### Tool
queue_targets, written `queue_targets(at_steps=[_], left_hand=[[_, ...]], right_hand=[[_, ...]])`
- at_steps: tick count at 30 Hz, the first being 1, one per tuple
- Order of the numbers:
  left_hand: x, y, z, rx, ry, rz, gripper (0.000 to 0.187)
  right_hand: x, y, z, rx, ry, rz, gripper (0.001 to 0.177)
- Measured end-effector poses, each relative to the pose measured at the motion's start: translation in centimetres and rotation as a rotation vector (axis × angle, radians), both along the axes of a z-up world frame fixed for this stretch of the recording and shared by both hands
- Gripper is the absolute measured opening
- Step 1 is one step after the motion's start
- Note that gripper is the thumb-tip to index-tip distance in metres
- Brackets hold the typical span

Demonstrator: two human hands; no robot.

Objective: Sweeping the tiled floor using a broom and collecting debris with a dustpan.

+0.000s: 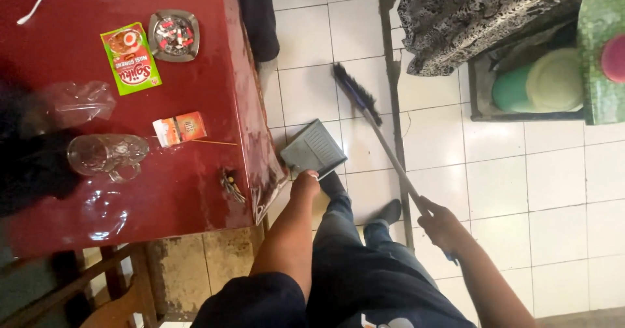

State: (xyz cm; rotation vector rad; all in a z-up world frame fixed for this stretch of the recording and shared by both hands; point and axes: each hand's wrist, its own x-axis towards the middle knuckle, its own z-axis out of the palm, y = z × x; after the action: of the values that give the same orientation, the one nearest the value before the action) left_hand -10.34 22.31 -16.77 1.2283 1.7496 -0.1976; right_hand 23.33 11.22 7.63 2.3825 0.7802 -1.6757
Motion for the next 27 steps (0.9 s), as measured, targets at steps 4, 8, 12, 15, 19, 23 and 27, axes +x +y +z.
queue_targets(at_steps=[4, 8, 12, 15, 19, 23, 27], left_hand=[[-0.2, 0.0, 0.2, 0.026, -0.01, 0.006, 0.029], [0.4, -1.5, 1.0, -0.032, 0.002, -0.021, 0.03], [2.4, -1.9, 6.9, 0.004, 0.02, -0.133, 0.031], [3.3, -2.5, 9.5, -0.022, 0.054, -0.088, 0.027], [3.6, -1.6, 10.0, -0.019, 0.127, -0.199, 0.028], [4.5, -1.1, 9.7, -0.052, 0.146, -0.25, 0.029], [4.0, -0.9, 8.9, -0.056, 0.114, -0.183, 0.03]], right_hand=[[-1.7, -0.8, -2.7, 0.212, -0.04, 0.249, 0.06], [-3.1, -0.1, 3.2, -0.016, 0.149, 0.061, 0.058], [-3.1, -3.0, 6.4, -0.238, 0.174, -0.119, 0.061], [-2.5, -6.9, 6.0, -0.061, 0.099, 0.078, 0.064], [-2.6, -9.9, -0.5, -0.002, -0.052, 0.133, 0.069], [-2.7, -9.8, -2.4, 0.031, -0.061, 0.05, 0.065], [-2.8, -8.7, -2.4, 0.035, 0.074, 0.051, 0.061]])
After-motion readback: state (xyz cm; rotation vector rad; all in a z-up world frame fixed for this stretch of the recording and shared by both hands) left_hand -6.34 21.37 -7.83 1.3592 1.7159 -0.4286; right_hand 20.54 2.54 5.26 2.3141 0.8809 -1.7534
